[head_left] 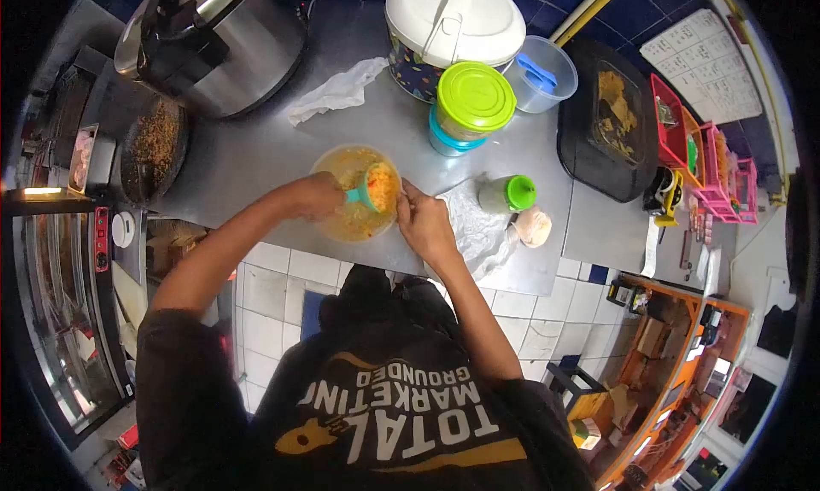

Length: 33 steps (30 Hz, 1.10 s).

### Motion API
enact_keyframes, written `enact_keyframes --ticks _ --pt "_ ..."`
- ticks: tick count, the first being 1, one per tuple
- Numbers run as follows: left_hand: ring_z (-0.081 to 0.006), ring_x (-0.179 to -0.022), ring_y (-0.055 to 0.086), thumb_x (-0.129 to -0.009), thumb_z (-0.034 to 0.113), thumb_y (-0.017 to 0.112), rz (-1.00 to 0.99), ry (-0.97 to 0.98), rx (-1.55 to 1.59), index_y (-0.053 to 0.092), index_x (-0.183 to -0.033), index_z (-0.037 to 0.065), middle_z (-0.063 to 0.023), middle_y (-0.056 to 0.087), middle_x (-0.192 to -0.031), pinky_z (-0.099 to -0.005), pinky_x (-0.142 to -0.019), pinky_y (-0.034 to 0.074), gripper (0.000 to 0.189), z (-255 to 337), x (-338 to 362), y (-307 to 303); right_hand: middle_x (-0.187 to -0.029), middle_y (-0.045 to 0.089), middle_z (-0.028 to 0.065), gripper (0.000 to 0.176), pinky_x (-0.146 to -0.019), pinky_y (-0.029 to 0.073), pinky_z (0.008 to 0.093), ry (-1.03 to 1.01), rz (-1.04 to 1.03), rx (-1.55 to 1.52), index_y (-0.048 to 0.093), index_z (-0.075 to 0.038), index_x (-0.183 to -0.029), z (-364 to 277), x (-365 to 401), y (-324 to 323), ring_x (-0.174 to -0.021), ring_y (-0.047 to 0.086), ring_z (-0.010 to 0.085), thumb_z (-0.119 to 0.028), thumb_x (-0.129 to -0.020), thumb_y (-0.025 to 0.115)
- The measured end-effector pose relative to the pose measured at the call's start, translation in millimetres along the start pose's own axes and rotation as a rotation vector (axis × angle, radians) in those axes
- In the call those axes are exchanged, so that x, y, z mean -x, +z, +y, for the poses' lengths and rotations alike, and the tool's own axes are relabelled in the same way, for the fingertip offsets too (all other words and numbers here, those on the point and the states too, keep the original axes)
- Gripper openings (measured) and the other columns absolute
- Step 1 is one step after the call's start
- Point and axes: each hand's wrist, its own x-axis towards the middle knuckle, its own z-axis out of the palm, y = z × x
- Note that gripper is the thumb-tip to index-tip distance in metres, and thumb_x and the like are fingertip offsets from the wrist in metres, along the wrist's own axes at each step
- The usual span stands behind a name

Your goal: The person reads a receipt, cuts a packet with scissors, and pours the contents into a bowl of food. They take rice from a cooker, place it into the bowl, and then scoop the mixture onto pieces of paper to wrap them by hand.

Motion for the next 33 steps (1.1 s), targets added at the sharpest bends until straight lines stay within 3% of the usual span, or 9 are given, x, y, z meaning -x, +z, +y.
enact_keyframes --ticks 8,11,13,16,17,19,25,29,33 --pt "-0.0121 -0.046 0.041 -0.098 0.024 0.051 -0.052 0.079 -0.025 0.057 -0.082 0.0 -0.0007 0.049 -0.063 -0.0305 -0.041 0.035 0.03 -0.4 19.3 -7.0 -0.07 0.06 0.0307 0.035 -0.062 0.054 0.0436 -0.035 0.038 -0.043 0.061 -0.001 -0.129 -6.0 -1.0 0.0 -0.068 0.068 0.0412 -0.018 -0.098 0.054" --pt "-0.0107 -0.047 0.042 -0.1 0.022 0.05 -0.049 0.089 0.112 0.063 -0.096 -0.002 0.0001 0.051 -0.066 -0.0287 -0.042 0.036 0.027 -8.3 44.4 -18.7 -0.077 0.065 0.0293 0.037 -0.063 0.055 0.0413 -0.048 -0.008 -0.119 0.06 0.0 -0.13 3.5 -0.2 -2.8 -0.071 0.071 0.0354 -0.02 -0.1 0.053" --pt "-0.0054 -0.05 0.037 -0.101 0.019 0.051 -0.051 0.168 0.237 0.058 -0.128 -0.002 0.0026 0.045 -0.065 -0.024 -0.041 0.031 0.035 -13.1 60.8 -21.4 -0.081 0.068 0.0265 0.036 -0.064 0.055 0.04 -0.01 0.031 -0.141 0.061 0.0 -0.129 15.4 9.6 -7.2 -0.073 0.072 0.0315 -0.02 -0.1 0.054" --pt "-0.004 -0.051 0.037 -0.102 0.019 0.052 0.049 0.387 0.163 0.055 -0.134 0.001 0.0027 0.046 -0.068 -0.0218 -0.041 0.029 0.038 -42.5 61.2 -15.9 -0.092 0.07 0.0246 0.035 -0.069 0.055 0.0417 0.091 0.13 -0.128 0.062 0.001 -0.125 34.5 34.6 -33.3 -0.08 0.071 0.0337 -0.019 -0.098 0.056" --pt "-0.004 -0.051 0.037 -0.102 0.019 0.052 0.04 0.386 0.162 0.055 -0.134 0.001 0.0027 0.046 -0.068 -0.0218 -0.041 0.029 0.038 -35.6 70.2 -10.7 -0.1 0.069 0.0253 0.034 -0.075 0.055 0.0448 0.161 0.199 -0.094 0.063 0.0 -0.123 43.2 46.8 -45.5 -0.085 0.069 0.0399 -0.019 -0.095 0.058" --pt "-0.0033 -0.052 0.038 -0.102 0.021 0.053 0.027 0.197 0.393 0.055 -0.135 0.001 0.0026 0.047 -0.07 -0.0206 -0.041 0.029 0.038 -17.9 91.4 -1.6 -0.096 0.07 0.018 0.028 -0.073 0.055 0.0413 0.146 0.378 0.082 0.066 -0.001 -0.115 66.7 74.4 -63.3 -0.08 0.069 0.0344 -0.017 -0.092 0.062" --pt "-0.0055 -0.051 0.042 -0.102 0.018 0.052 -0.023 0.257 0.605 0.056 -0.132 0.001 0.0006 0.05 -0.072 -0.0201 -0.041 0.033 0.034 5.5 89.8 83.5 -0.122 0.051 0.0285 0.082 -0.079 0.053 0.0454 0.382 0.472 0.474 0.041 0.008 -0.132 115.9 119.6 -71.1 -0.106 0.059 0.0424 -0.041 -0.077 0.079" --pt "-0.0053 -0.051 0.039 -0.101 0.023 0.053 -0.096 0.396 0.758 0.057 -0.107 0.002 -0.0005 0.049 -0.072 -0.0212 -0.043 0.03 0.022 2.4 38.4 164.1 -0.096 0.065 0.0217 0.07 -0.075 0.054 0.0425 0.398 0.532 0.335 0.05 0.007 -0.121 148.1 119.8 -62.5 -0.083 0.067 0.0323 -0.038 -0.078 0.081" --pt "-0.0033 -0.053 0.038 -0.101 0.025 0.055 -0.093 0.415 0.838 0.056 -0.125 0.002 0.0015 0.05 -0.076 -0.0198 -0.045 0.031 0.034 5.2 5.5 205.5 -0.078 0.069 0.0204 0.045 -0.068 0.053 0.0395 0.535 0.451 -0.043 0.063 0.008 -0.099 168.5 125.5 -64.0 -0.073 0.069 0.03 -0.03 -0.079 0.078"
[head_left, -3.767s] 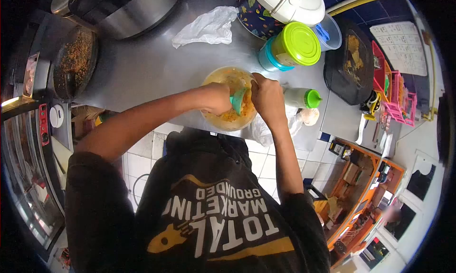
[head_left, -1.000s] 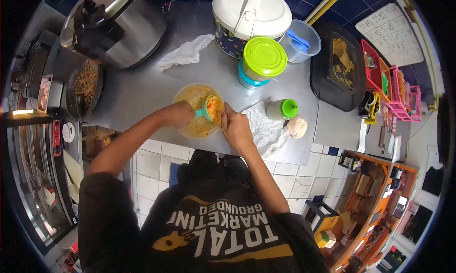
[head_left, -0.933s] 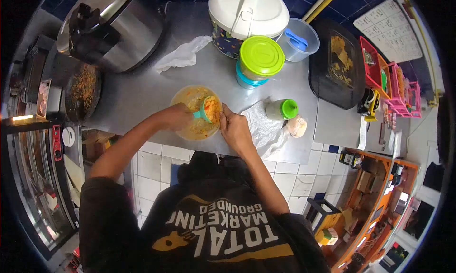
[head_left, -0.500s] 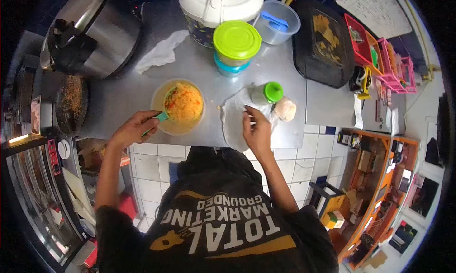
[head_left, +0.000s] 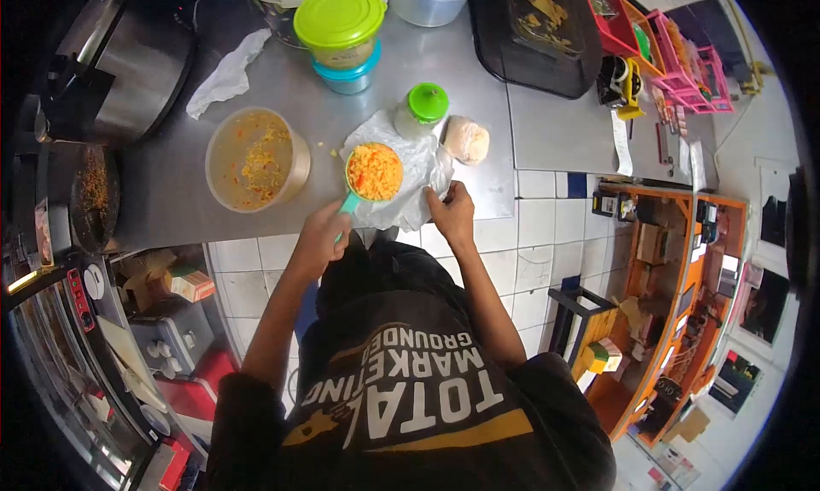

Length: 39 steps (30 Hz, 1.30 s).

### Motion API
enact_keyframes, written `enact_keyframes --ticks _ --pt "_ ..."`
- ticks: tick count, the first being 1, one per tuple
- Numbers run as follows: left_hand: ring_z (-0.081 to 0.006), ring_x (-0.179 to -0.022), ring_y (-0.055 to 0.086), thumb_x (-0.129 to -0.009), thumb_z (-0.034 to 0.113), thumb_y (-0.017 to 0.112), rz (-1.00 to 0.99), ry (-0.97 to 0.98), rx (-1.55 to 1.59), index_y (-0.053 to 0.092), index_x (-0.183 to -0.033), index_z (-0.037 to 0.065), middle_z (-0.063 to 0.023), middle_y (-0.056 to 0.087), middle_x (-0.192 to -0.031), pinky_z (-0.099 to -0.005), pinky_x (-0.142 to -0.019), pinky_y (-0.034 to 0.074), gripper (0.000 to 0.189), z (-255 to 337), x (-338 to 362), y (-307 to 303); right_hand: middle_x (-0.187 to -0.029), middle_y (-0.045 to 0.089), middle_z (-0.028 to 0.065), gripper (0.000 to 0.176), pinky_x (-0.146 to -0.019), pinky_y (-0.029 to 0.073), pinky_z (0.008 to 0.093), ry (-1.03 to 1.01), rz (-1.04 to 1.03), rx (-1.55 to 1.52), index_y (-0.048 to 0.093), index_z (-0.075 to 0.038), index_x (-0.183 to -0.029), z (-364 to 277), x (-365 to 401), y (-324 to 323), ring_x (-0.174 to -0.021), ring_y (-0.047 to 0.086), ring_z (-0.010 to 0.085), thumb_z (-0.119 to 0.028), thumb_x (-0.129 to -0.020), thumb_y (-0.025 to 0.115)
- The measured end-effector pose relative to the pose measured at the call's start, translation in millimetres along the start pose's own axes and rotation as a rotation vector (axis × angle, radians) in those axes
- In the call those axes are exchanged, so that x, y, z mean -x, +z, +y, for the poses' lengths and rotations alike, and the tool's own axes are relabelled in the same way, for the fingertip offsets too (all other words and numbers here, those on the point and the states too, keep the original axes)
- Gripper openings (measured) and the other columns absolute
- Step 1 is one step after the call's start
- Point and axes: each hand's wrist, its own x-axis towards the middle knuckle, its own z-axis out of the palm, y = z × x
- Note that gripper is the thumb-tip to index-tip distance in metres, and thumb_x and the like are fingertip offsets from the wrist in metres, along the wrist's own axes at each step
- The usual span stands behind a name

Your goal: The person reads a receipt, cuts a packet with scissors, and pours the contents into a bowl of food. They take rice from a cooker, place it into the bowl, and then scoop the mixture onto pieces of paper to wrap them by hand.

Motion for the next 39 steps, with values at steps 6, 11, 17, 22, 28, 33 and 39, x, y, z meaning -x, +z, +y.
enact_keyframes --ticks 6,11,17,22,28,33,39 --pt "-0.0223 -0.065 0.056 -0.096 0.015 0.051 0.427 0.524 -0.677 0.055 -0.125 0.0 -0.0105 0.052 -0.076 -0.0349 -0.059 0.047 0.033 -27.7 -32.1 15.3 -0.072 0.067 0.0144 0.032 -0.059 0.049 0.0341 0.066 -0.209 -0.171 0.067 0.004 -0.093 19.5 -5.4 -1.8 -0.062 0.063 0.0191 -0.026 -0.086 0.072" --pt "-0.0343 -0.091 0.059 -0.087 0.005 0.056 0.568 0.474 -1.462 0.037 -0.149 0.003 -0.0176 0.051 -0.102 -0.0426 -0.075 0.051 0.064 -26.2 -27.7 57.4 -0.07 0.067 0.011 0.029 -0.056 0.049 0.0317 0.025 -0.243 -0.352 0.067 0.004 -0.099 30.6 -5.3 3.0 -0.058 0.062 0.0154 -0.024 -0.09 0.069" --pt "-0.0292 -0.082 0.054 -0.083 0.004 0.058 0.455 0.641 -1.724 0.034 -0.152 0.003 -0.0133 0.048 -0.096 -0.038 -0.073 0.05 0.073 -44.3 -35.4 58.8 -0.07 0.067 0.0109 0.03 -0.057 0.05 0.0301 0.058 -0.292 -0.312 0.065 0.005 -0.103 29.7 -1.4 -12.0 -0.058 0.063 0.0148 -0.022 -0.091 0.067" --pt "-0.0284 -0.082 0.053 -0.081 0.002 0.058 0.344 0.685 -1.784 0.033 -0.152 0.003 -0.0129 0.048 -0.095 -0.0377 -0.072 0.049 0.075 -40.3 -35.9 34.3 -0.071 0.067 0.0135 0.03 -0.06 0.051 0.0356 0.064 -0.272 -0.229 0.065 0.005 -0.098 36.4 -4.8 -16.7 -0.062 0.065 0.02 -0.023 -0.088 0.069" --pt "-0.0298 -0.083 0.053 -0.081 0.0 0.055 0.346 0.699 -1.673 0.034 -0.152 0.005 -0.0132 0.048 -0.095 -0.0412 -0.072 0.049 0.075 -32.7 -32.8 36.5 -0.086 0.066 0.0175 0.045 -0.063 0.053 0.0376 -0.24 -0.102 0.178 0.058 0.006 -0.113 -16.2 1.3 -44.3 -0.067 0.064 0.0255 -0.024 -0.085 0.075" --pt "-0.0303 -0.086 0.054 -0.08 -0.001 0.055 0.389 0.721 -1.605 0.036 -0.152 0.006 -0.014 0.049 -0.095 -0.0412 -0.076 0.049 0.075 -29.6 -26.1 36.7 -0.118 0.061 0.0237 0.078 -0.081 0.053 0.0423 -0.641 0.107 0.117 0.047 0.005 -0.134 -78.7 -48.2 -38.7 -0.101 0.064 0.0334 -0.032 -0.075 0.083" --pt "-0.0399 -0.097 0.053 -0.077 -0.006 0.054 0.705 0.838 -1.273 0.038 -0.15 0.004 -0.0218 0.052 -0.109 -0.0496 -0.085 0.046 0.075 -28.0 10.9 22.5 -0.115 0.064 0.0222 0.068 -0.09 0.052 0.0415 -0.694 -0.097 0.071 0.058 0.0 -0.123 -108.4 -98.2 -13.5 -0.106 0.063 0.0381 -0.034 -0.07 0.084"
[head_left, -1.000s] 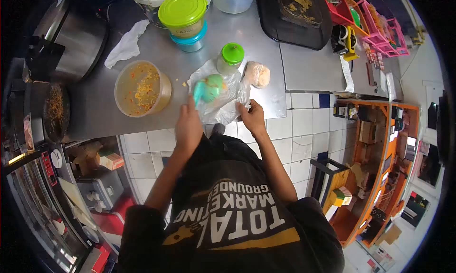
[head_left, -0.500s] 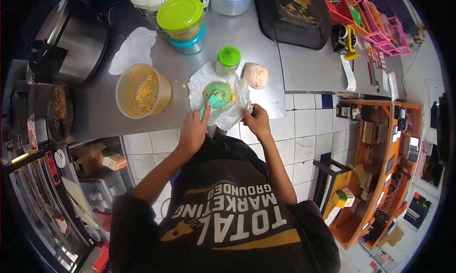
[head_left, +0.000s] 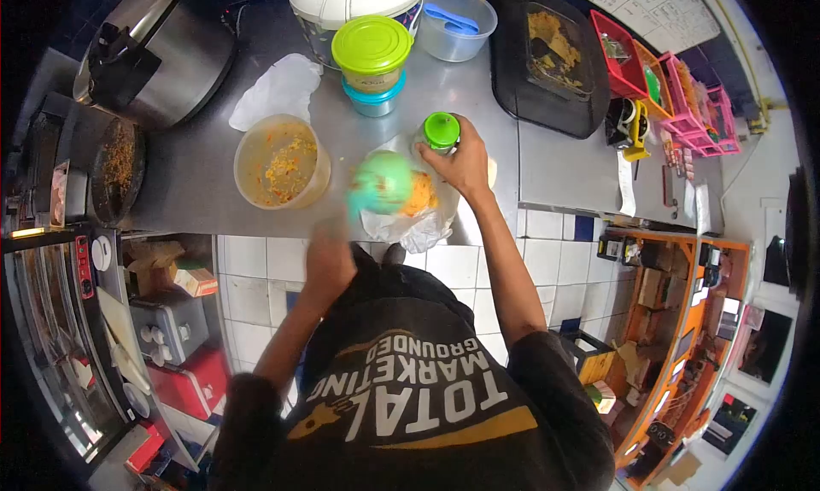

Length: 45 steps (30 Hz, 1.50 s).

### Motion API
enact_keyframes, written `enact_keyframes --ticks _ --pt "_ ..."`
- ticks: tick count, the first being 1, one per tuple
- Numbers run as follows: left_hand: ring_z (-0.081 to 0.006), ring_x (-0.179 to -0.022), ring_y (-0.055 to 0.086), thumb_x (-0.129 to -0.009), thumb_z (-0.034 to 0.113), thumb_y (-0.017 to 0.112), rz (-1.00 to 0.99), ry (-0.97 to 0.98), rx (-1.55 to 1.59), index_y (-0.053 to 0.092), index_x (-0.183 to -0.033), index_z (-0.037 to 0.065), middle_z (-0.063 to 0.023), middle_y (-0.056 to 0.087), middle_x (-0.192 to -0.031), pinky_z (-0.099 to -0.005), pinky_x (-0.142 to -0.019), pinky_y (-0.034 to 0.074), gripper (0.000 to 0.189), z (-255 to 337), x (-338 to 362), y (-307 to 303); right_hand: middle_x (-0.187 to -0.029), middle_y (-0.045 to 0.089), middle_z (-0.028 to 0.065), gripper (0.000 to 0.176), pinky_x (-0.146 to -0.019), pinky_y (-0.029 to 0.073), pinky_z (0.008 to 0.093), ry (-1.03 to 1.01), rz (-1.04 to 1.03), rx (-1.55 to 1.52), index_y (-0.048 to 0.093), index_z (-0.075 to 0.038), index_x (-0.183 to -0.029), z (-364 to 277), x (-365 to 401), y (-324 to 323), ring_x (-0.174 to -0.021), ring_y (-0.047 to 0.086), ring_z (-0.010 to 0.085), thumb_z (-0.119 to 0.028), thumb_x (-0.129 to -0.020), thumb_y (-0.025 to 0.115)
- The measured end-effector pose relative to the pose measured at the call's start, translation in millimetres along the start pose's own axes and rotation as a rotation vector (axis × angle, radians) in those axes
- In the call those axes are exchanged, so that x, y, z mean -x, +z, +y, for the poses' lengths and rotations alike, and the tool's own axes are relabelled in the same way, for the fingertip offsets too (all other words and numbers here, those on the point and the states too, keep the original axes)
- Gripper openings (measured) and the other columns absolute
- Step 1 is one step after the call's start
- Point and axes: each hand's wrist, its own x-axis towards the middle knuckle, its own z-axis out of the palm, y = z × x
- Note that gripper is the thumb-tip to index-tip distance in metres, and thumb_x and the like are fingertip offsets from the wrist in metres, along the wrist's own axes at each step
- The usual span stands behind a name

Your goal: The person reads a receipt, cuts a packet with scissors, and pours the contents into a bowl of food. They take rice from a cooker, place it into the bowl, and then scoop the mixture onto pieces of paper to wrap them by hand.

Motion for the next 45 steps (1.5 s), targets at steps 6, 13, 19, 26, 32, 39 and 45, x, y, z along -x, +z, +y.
enact_keyframes --ticks 6,13,19,26,32,39,45 --pt "-0.0379 -0.098 0.053 -0.084 -0.003 0.051 0.083 -0.375 -0.332 0.041 -0.15 0.008 -0.0227 0.052 -0.11 -0.0469 -0.083 0.044 0.067 -37.7 -23.2 -94.1 -0.104 0.07 0.0199 0.067 -0.082 0.054 0.0442 0.088 0.116 0.081 0.061 -0.001 -0.118 2.0 -16.8 -18.1 -0.095 0.068 0.0377 -0.038 -0.069 0.085" --pt "-0.0359 -0.103 0.052 -0.081 0.002 0.06 -0.001 -0.209 -0.587 0.053 -0.139 0.005 -0.0184 0.055 -0.11 -0.0486 -0.086 0.04 0.058 -41.0 -56.1 -94.9 -0.095 0.071 0.0201 0.058 -0.077 0.055 0.0406 -0.029 0.447 0.488 0.063 0.002 -0.112 27.3 -19.2 -35.1 -0.086 0.071 0.0338 -0.037 -0.075 0.083" --pt "-0.0442 -0.114 0.052 -0.084 0.01 0.067 0.011 -0.187 0.141 0.045 -0.138 -0.004 -0.0258 0.055 -0.12 -0.0507 -0.101 0.041 0.06 30.3 -62.6 12.4 -0.106 0.066 0.0192 0.036 -0.09 0.053 0.0425 -0.176 -0.238 0.155 0.063 -0.001 -0.113 -12.7 1.0 -4.4 -0.098 0.066 0.0351 -0.007 -0.079 0.073" --pt "-0.038 -0.099 0.059 -0.083 0.01 0.067 0.033 -0.553 0.253 0.056 -0.12 -0.005 -0.0183 0.063 -0.1 -0.0466 -0.088 0.047 0.042 -6.5 -81.5 89.7 -0.101 0.065 0.0162 0.025 -0.089 0.053 0.0443 -0.362 -0.424 0.392 0.066 -0.004 -0.103 33.0 -32.6 48.4 -0.101 0.063 0.0359 0.0 -0.079 0.06" --pt "-0.0347 -0.097 0.06 -0.082 0.006 0.062 -0.025 0.015 0.268 0.068 -0.098 0.0 -0.0127 0.064 -0.096 -0.0449 -0.086 0.047 0.018 -19.1 -62.9 48.8 -0.092 0.063 0.0087 0.012 -0.082 0.051 0.0409 -0.449 -0.496 0.386 0.067 -0.007 -0.087 16.8 -7.3 -17.6 -0.094 0.062 0.0292 -0.005 -0.079 0.059" --pt "-0.0351 -0.123 0.052 -0.081 0.007 0.06 -0.161 0.184 0.233 0.059 -0.125 -0.003 -0.0193 0.058 -0.127 -0.0469 -0.107 0.04 0.045 16.5 -86.4 41.2 -0.091 0.062 0.0054 0.014 -0.083 0.049 0.0355 -0.676 -0.377 0.495 0.067 -0.007 -0.088 32.8 12.3 -27.0 -0.093 0.06 0.0235 -0.011 -0.078 0.058" --pt "-0.0341 -0.13 0.049 -0.083 0.01 0.061 -0.275 0.306 0.193 0.058 -0.129 -0.002 -0.0196 0.056 -0.135 -0.0473 -0.111 0.036 0.047 10.1 -81.6 62.1 -0.11 0.06 0.0099 0.017 -0.098 0.044 0.0386 -0.731 -0.387 0.599 0.063 -0.007 -0.097 17.6 37.3 -45.5 -0.108 0.057 0.0239 -0.012 -0.081 0.057"
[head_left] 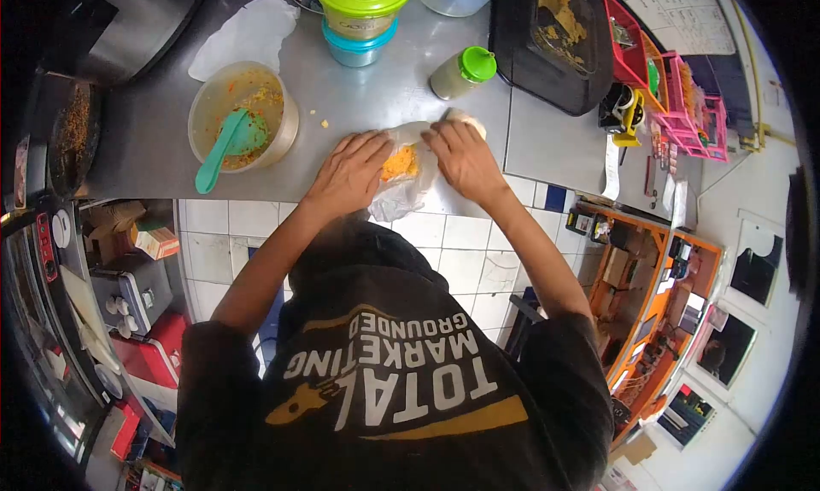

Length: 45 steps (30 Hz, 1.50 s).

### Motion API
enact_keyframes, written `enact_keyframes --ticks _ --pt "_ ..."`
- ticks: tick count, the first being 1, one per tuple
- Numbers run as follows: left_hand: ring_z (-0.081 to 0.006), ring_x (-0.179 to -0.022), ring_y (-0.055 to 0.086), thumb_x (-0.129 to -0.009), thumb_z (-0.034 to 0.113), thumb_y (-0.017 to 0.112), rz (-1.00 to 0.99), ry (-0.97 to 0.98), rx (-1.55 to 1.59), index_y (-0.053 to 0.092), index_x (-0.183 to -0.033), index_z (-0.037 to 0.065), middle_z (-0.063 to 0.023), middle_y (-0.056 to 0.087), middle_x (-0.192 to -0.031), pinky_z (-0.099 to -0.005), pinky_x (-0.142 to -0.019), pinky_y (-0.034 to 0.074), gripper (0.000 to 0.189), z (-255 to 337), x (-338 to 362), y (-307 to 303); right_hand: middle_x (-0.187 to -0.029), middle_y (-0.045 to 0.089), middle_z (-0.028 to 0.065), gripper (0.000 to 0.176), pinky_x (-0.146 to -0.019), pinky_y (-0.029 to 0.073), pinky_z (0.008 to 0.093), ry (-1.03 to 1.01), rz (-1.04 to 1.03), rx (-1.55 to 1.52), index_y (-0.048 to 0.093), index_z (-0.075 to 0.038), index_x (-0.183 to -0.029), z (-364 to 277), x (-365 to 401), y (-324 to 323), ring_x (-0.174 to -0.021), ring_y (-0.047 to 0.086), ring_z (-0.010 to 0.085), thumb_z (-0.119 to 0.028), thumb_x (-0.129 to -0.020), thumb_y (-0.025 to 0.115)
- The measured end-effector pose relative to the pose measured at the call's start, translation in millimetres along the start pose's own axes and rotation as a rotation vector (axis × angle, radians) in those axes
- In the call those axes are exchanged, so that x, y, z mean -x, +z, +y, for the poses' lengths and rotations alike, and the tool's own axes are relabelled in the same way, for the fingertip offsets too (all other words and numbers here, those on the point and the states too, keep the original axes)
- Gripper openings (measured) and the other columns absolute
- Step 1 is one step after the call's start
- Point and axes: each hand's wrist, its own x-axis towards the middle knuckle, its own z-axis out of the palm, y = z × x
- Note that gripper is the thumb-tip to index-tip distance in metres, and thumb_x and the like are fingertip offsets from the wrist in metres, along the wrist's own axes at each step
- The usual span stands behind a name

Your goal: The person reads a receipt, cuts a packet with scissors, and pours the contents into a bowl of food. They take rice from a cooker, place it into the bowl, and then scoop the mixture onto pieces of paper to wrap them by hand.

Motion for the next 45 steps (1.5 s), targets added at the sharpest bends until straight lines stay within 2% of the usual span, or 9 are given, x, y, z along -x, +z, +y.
enact_keyframes --ticks 8,12,16,21,25,27,30,40,45 --pt "-0.0349 -0.133 0.046 -0.082 0.026 0.07 -0.082 0.01 0.052 0.056 -0.131 -0.002 -0.0205 0.053 -0.14 -0.0483 -0.114 0.032 0.058 10.6 -0.7 -18.4 -0.112 0.063 0.0093 0.022 -0.102 0.04 0.0444 -0.312 -0.255 -0.073 0.068 -0.008 -0.096 -23.9 19.9 5.1 -0.113 0.054 0.0263 -0.017 -0.075 0.069" --pt "-0.0356 -0.137 0.043 -0.074 0.039 0.078 -0.151 0.036 0.124 0.052 -0.135 0.0 -0.0212 0.049 -0.143 -0.05 -0.117 0.028 0.077 13.1 2.5 -23.4 -0.092 0.065 0.0076 0.024 -0.091 0.043 0.0421 0.082 0.065 -0.486 0.066 -0.006 -0.088 -18.1 2.9 15.0 -0.094 0.059 0.0306 -0.012 -0.069 0.078" --pt "-0.0361 -0.134 0.046 -0.078 0.027 0.075 -0.117 -0.029 0.112 0.053 -0.135 0.003 -0.0212 0.052 -0.14 -0.0485 -0.114 0.033 0.066 11.7 3.2 -12.9 -0.105 0.066 0.0107 0.021 -0.092 0.042 0.0456 0.255 0.088 -0.509 0.064 -0.006 -0.087 -15.1 -12.6 15.5 -0.1 0.06 0.0328 -0.016 -0.074 0.077" --pt "-0.0387 -0.115 0.061 -0.086 0.001 0.061 -0.031 -0.193 0.264 0.056 -0.131 0.004 -0.0207 0.062 -0.126 -0.0433 -0.101 0.047 0.046 1.3 2.7 -2.1 -0.117 0.064 0.0132 0.02 -0.095 0.042 0.0492 -0.026 0.178 -0.26 0.062 -0.007 -0.095 -10.5 -26.5 -4.4 -0.111 0.058 0.0336 -0.013 -0.078 0.073" --pt "-0.0383 -0.106 0.065 -0.086 0.001 0.061 -0.039 -0.282 0.36 0.06 -0.122 0.002 -0.0204 0.066 -0.118 -0.0435 -0.096 0.05 0.036 -2.1 -0.8 -3.8 -0.114 0.065 0.0154 0.024 -0.095 0.043 0.0486 -0.08 0.067 -0.32 0.061 -0.007 -0.103 -2.8 -20.4 9.4 -0.113 0.058 0.0334 -0.011 -0.081 0.07" --pt "-0.0384 -0.1 0.067 -0.087 0.002 0.06 -0.027 -0.362 0.443 0.063 -0.109 0.0 -0.0199 0.069 -0.108 -0.0435 -0.091 0.051 0.023 -5.9 -3.2 -2.7 -0.1 0.068 0.0186 0.024 -0.086 0.048 0.0472 0.228 -0.236 -0.509 0.059 -0.006 -0.107 -1.1 -18.7 7.9 -0.101 0.064 0.0359 -0.009 -0.085 0.067" --pt "-0.0403 -0.091 0.067 -0.085 0.008 0.061 0.039 -0.437 0.395 0.065 -0.097 0.0 -0.0214 0.07 -0.098 -0.0465 -0.083 0.052 0.015 -14.1 -2.8 2.7 -0.074 0.065 0.0211 0.022 -0.079 0.053 0.0488 0.382 -0.28 -0.685 0.057 -0.004 -0.107 7.3 -15.9 22.1 -0.08 0.067 0.04 -0.009 -0.086 0.061" --pt "-0.0402 -0.094 0.064 -0.081 0.009 0.063 -0.139 -0.712 0.174 0.063 -0.095 0.0 -0.0183 0.068 -0.094 -0.0464 -0.084 0.05 0.016 -18.3 -5.5 11.4 -0.09 0.066 0.0165 0.024 -0.078 0.055 0.0452 0.273 -0.076 -0.209 0.059 -0.005 -0.106 -2.0 -28.3 54.5 -0.089 0.067 0.0332 -0.01 -0.083 0.062" --pt "-0.0385 -0.099 0.055 -0.077 0.014 0.071 0.258 -0.5 -0.183 0.058 -0.1 0.005 -0.0156 0.058 -0.099 -0.0478 -0.09 0.043 0.028 -1.1 0.1 13.9 -0.094 0.064 0.0123 0.017 -0.079 0.055 0.041 0.208 -0.186 -0.29 0.061 -0.006 -0.096 5.3 -25.8 56.4 -0.098 0.065 0.0286 -0.011 -0.081 0.064"
